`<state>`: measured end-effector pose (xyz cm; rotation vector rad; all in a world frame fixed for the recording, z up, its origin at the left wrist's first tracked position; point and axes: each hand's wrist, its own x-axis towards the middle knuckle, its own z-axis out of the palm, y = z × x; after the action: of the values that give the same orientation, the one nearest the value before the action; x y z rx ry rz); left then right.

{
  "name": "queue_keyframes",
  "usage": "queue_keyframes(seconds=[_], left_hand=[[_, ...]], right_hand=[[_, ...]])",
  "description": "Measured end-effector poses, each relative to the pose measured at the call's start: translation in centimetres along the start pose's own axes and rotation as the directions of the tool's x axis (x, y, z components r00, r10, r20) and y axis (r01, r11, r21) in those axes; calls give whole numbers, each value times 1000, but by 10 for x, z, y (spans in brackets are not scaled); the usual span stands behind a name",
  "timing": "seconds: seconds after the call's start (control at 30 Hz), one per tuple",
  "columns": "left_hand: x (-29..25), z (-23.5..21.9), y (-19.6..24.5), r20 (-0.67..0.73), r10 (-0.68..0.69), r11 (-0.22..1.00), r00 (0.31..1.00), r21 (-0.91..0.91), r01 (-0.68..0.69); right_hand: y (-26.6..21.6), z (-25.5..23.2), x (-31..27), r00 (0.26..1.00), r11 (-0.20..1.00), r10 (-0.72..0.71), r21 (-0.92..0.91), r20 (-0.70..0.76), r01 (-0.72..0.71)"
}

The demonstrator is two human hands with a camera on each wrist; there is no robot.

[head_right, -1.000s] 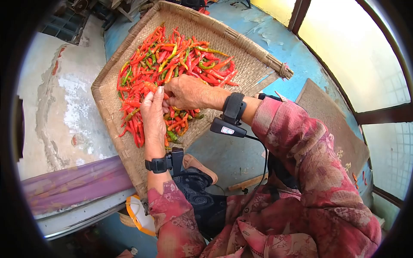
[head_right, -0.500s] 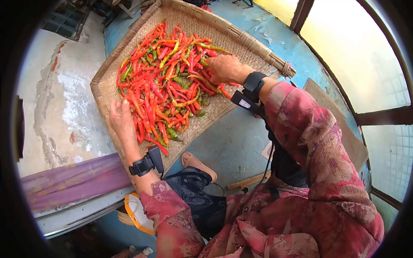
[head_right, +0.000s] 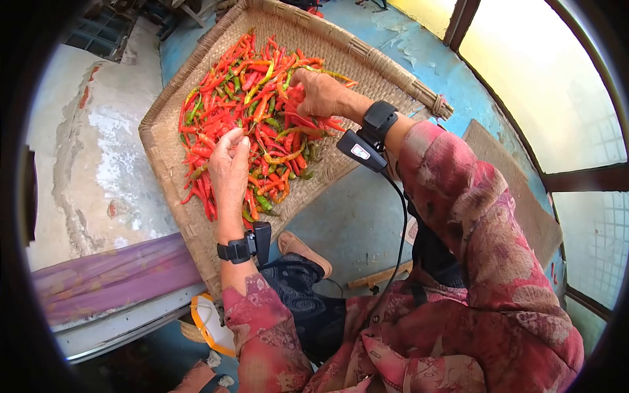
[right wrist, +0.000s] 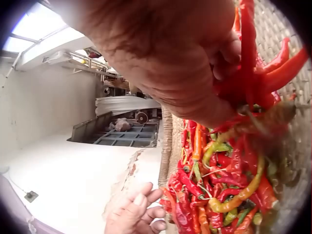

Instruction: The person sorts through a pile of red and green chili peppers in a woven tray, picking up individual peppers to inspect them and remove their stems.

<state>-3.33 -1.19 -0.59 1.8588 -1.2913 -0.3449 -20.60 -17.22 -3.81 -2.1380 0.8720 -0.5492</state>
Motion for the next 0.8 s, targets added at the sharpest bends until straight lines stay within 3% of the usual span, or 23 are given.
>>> queue_keyframes(seconds=[0.03,0.1,0.13,0.17,0.23,0.3,0.37,0.43,0.53,0.57,0.63,0.7,0.77,0.8], left_hand=[[0,3,0,0,3,1000,1000,-1,-3],[-1,10,0,59,-37,995,998,-89,42],[-2,13,3,74,-71,985,995,-154,82],[-3,16,5,75,-71,985,995,-154,82],[-5,20,18,180,-173,896,968,-379,230],[-3,24,20,196,-174,847,965,-471,248],[-2,28,18,197,-150,778,969,-581,239],[-2,26,17,175,-150,793,973,-567,224],[0,18,15,131,-176,801,976,-556,220],[1,13,13,113,-208,795,972,-560,235],[5,-2,8,-14,-202,844,979,-509,167],[10,-19,-7,-153,-173,920,973,-377,105],[13,-30,-19,-212,-189,943,959,-313,117],[13,-33,-21,-197,-215,923,957,-361,133]], right_hand=[[-3,-3,2,1000,1000,0,-1,-3,0],[-13,-10,6,994,943,-18,328,-111,54],[-18,-12,4,990,919,16,392,-138,40],[-25,-11,2,990,919,17,392,-139,40],[-35,-6,-1,999,824,32,566,-23,-14],[-42,7,-3,997,844,-62,530,-53,80],[-43,16,-2,956,926,-281,237,-86,294],[-47,15,-4,966,942,-246,217,-74,257],[-49,7,-3,998,916,-66,396,-7,64],[-50,3,-4,998,916,-68,396,-6,64],[-49,-3,-2,997,802,72,596,-40,-34],[-42,-5,2,996,782,63,623,-57,-14],[-40,-6,3,993,652,104,758,-55,-26],[-41,-6,3,993,653,92,758,-69,-8]])
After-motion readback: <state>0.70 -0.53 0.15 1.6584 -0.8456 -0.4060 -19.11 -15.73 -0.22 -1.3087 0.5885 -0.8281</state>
